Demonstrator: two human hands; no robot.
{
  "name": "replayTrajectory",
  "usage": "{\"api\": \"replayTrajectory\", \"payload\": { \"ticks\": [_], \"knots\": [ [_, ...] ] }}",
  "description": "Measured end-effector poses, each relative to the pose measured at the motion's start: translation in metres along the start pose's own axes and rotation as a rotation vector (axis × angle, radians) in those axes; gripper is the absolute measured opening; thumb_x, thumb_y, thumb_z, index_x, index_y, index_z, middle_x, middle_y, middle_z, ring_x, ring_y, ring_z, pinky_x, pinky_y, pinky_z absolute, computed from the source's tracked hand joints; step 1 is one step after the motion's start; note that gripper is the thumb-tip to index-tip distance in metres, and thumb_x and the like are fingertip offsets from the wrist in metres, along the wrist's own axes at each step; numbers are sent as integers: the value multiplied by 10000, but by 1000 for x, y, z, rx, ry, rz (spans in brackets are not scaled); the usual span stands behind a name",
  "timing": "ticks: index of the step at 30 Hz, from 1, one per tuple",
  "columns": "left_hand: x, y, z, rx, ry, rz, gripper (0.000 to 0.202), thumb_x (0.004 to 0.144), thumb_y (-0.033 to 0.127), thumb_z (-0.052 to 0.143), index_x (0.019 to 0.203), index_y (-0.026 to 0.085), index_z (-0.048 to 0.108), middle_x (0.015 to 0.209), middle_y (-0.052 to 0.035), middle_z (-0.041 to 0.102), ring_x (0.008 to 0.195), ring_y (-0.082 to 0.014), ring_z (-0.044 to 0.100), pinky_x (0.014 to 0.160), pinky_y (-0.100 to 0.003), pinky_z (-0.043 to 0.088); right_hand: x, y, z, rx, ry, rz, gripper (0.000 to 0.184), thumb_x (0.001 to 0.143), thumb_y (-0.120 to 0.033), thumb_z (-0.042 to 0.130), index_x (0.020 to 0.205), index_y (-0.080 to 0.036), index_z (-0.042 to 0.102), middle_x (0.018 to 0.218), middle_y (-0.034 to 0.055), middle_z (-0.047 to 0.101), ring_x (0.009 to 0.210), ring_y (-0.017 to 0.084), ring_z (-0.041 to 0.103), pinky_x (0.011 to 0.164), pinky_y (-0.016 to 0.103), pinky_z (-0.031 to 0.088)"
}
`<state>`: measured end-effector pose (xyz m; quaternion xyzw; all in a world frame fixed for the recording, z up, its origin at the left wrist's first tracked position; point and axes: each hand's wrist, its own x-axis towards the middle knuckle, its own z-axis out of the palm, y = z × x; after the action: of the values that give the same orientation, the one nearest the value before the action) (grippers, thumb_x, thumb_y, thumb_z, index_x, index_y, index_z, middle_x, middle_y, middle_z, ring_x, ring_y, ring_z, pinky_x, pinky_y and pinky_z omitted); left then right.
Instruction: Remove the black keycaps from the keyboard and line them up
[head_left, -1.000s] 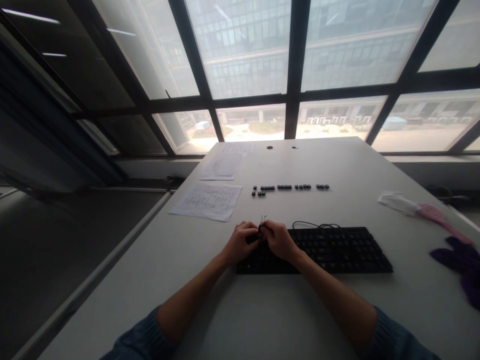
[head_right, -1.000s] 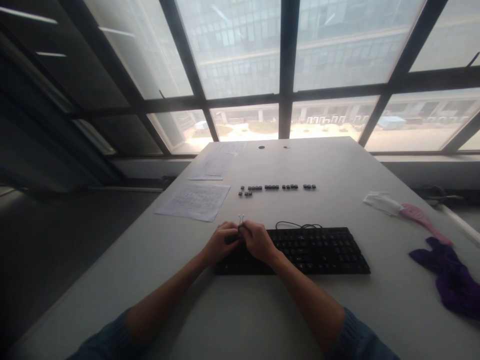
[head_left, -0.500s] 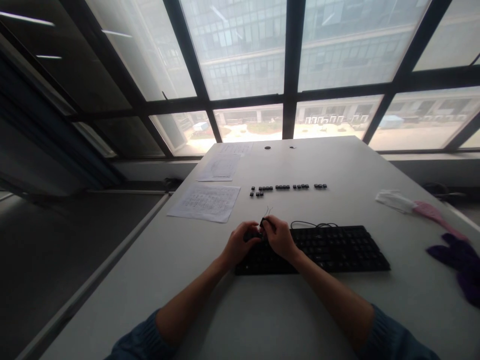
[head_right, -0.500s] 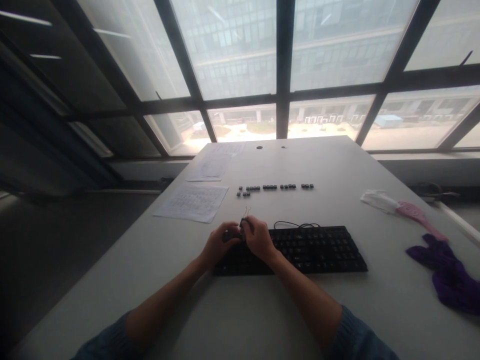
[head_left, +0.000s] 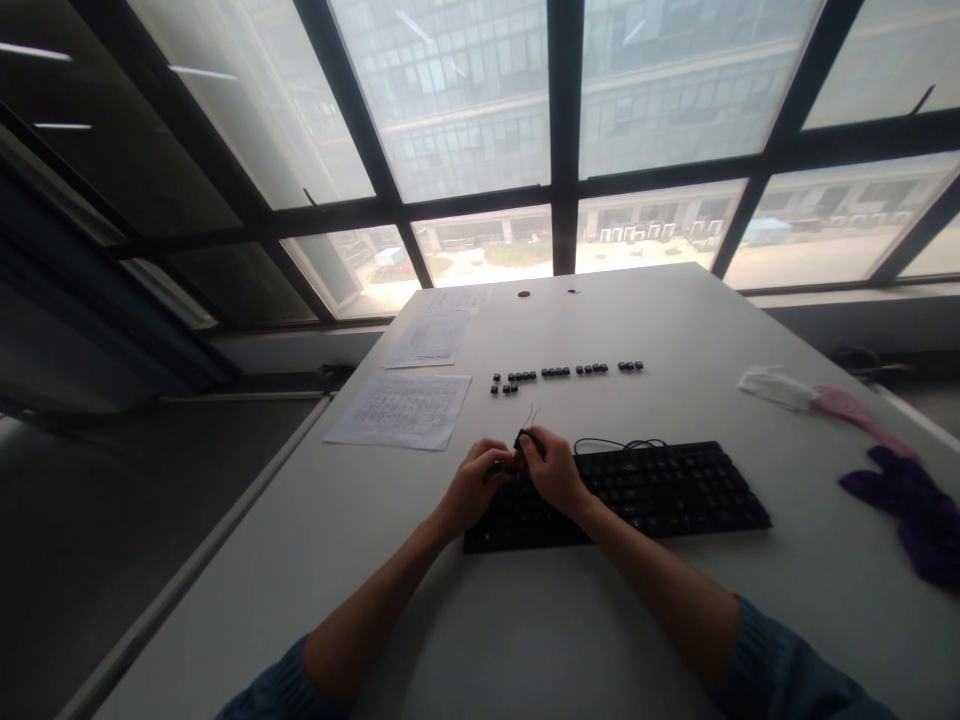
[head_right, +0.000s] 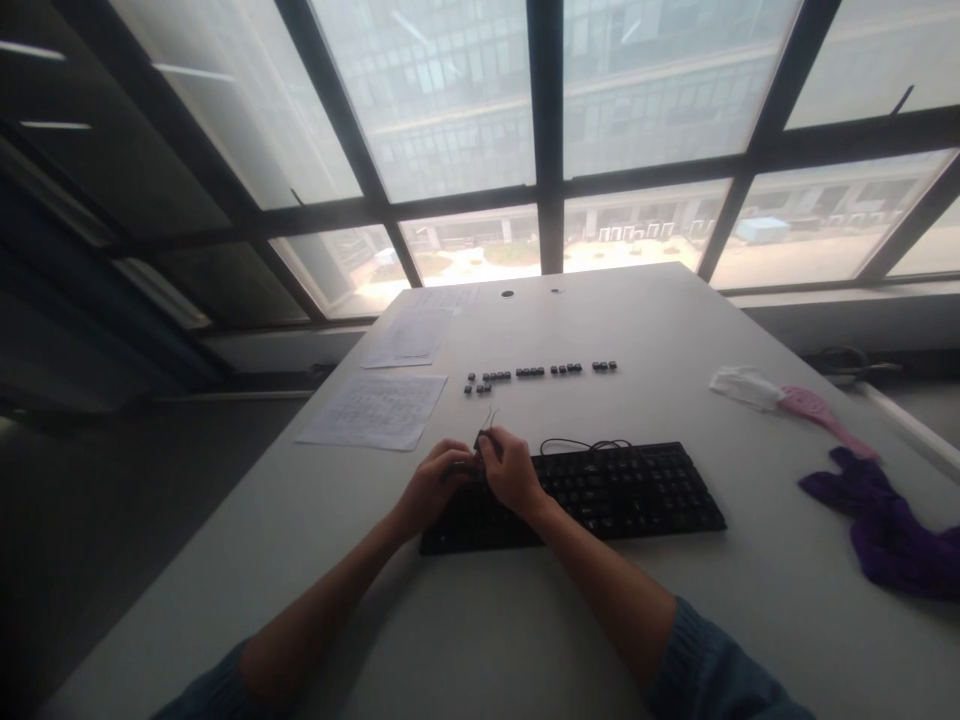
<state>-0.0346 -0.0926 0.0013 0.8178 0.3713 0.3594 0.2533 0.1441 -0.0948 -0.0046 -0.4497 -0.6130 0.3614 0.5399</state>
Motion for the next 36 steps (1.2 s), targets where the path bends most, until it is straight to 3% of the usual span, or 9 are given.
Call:
{"api": "replayTrajectory", "payload": {
  "ticks": [9, 28, 32, 36],
  "knots": [
    [-2, -2, 3, 15, 28, -19, 160, 908, 138, 554, 1032, 216, 620, 1075, -56, 596, 1021, -184, 591, 919, -335, 501, 4, 5, 2, 8, -32, 40, 235, 980, -361, 446, 842, -206, 556, 644, -2, 637, 572, 154, 593, 568, 251, 433],
    [-7, 2, 4, 317, 54, 167, 186, 944, 199, 561, 1095, 252, 655, 1098, -75, 598, 1027, -209, 554, 892, -369, 511, 7, 3, 0, 101, -74, 55, 236, 966, -399, 456, 846, -207, 521, 628, -14, 614, 552, 140, 580, 532, 232, 436],
    [-8, 2, 5, 272, 72, 170, 167, 944, 201, 559, 1068, 248, 662, 1082, -71, 609, 1034, -208, 551, 938, -385, 486, 5, 2, 1, 115, -51, 66, 237, 972, -413, 445, 863, -211, 503, 612, -19, 613, 528, 137, 581, 517, 226, 436],
    [-4, 3, 1, 97, 132, 89, 100, 925, 238, 590, 1002, 227, 655, 1013, -58, 614, 983, -196, 577, 862, -345, 496, 5, 0, 1, 135, -7, 70, 235, 983, -416, 422, 882, -215, 492, 614, -18, 630, 476, 125, 547, 488, 220, 429]
  ]
}}
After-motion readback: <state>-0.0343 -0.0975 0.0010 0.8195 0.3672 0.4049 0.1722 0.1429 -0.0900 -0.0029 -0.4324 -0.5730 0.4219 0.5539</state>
